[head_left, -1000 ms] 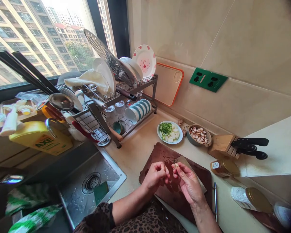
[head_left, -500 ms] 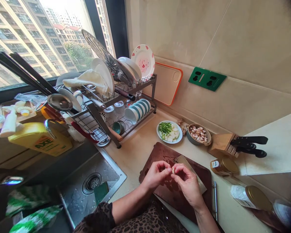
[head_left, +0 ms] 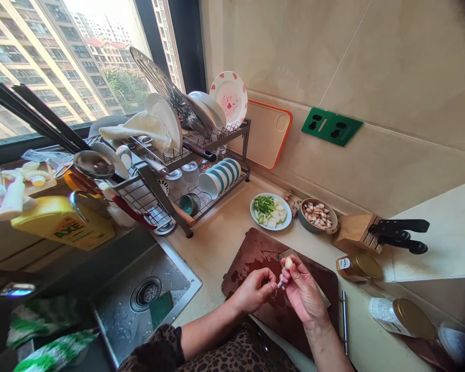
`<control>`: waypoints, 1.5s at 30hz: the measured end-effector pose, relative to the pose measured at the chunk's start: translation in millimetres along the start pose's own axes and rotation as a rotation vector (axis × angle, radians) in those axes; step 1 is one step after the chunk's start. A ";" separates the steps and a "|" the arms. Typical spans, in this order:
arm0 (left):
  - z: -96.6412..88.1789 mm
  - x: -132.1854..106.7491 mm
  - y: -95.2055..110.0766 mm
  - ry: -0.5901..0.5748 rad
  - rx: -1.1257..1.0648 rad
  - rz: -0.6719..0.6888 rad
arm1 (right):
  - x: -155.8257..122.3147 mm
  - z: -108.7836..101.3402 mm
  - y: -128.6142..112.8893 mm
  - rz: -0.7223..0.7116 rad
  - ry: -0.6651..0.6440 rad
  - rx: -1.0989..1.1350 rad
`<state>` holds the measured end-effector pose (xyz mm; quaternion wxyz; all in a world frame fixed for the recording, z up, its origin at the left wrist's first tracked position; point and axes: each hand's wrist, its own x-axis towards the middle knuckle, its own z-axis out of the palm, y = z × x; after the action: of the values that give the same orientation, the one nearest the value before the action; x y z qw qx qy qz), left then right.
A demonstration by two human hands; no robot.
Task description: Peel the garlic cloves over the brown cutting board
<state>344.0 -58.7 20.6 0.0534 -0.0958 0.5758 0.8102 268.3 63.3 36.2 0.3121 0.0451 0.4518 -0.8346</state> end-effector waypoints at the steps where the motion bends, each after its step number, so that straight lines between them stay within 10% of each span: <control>1: -0.9 0.9 -1.3 0.016 -0.030 -0.021 | 0.0 -1.5 -2.6 0.017 0.002 -0.006; 20: -0.5 3.8 16.8 0.228 -0.160 -0.070 | -13.7 0.1 -5.0 -0.593 -0.074 -1.080; 32: -0.4 2.6 21.4 0.229 -0.175 -0.088 | -17.4 4.3 0.6 -0.926 -0.133 -1.359; 45: 3.3 4.6 24.7 0.370 -0.209 -0.072 | -21.5 15.7 13.5 -0.945 -0.078 -1.411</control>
<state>334.3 -63.9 43.5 -0.0345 -0.2682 0.4849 0.8317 296.3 56.0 43.3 -0.0990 -0.3824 0.8265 -0.4010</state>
